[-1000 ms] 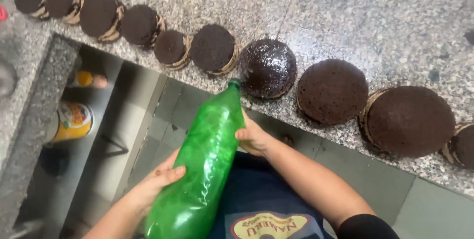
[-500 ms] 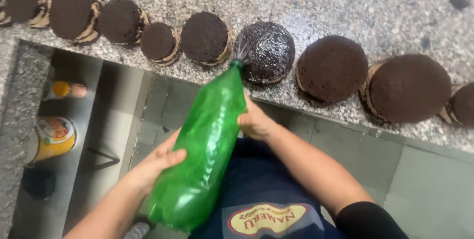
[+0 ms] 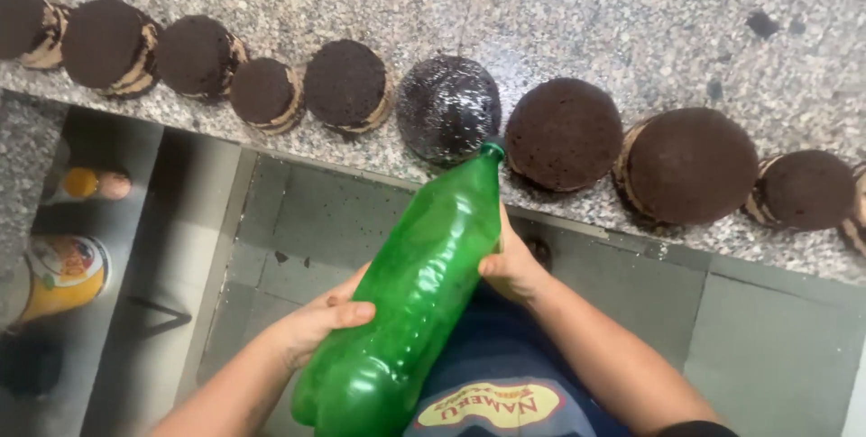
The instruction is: Assembling multi-layered chocolate cakes by stacking cake layers, adding chocolate chips, and applying chocolate sauce and frosting.
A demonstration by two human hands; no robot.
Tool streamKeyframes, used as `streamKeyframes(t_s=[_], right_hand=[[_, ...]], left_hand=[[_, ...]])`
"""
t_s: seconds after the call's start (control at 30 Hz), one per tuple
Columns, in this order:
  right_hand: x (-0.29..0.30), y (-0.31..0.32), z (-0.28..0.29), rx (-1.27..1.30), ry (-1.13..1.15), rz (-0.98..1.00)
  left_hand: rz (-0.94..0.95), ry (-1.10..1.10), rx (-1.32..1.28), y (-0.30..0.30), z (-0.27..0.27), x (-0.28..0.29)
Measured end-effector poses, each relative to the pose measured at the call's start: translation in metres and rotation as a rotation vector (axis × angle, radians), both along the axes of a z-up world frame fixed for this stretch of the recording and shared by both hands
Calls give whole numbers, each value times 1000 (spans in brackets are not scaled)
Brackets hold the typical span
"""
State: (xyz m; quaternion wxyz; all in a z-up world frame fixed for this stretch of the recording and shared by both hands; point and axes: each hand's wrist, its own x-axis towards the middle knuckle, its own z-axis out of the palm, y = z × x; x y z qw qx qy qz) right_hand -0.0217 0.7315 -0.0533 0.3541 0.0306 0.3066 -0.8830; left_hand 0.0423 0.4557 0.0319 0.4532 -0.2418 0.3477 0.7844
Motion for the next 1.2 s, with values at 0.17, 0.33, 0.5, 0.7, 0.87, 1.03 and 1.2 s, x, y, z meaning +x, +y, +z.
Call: streamKeyframes(t_s=[0.17, 0.33, 0.5, 0.7, 0.87, 1.03, 1.2], right_hand=[[9, 60, -23, -40, -43, 86], [0, 112, -28, -94, -64, 215], [-5, 113, -51, -202, -84, 347], [-24, 152, -29, -168, 9, 331], [-4, 135, -44, -175, -59, 366], [-37, 106, -46, -221, -51, 347], [-29, 142, -24, -153, 115, 216]], left_hand=[[12, -59, -73, 66, 17, 3], [150, -136, -126, 138, 40, 21], [273, -125, -255, 174, 48, 47], [271, -65, -245, 198, 56, 30], [212, -106, -286, 189, 49, 50], [293, -83, -350, 185, 48, 27], [188, -23, -223, 180, 55, 1]])
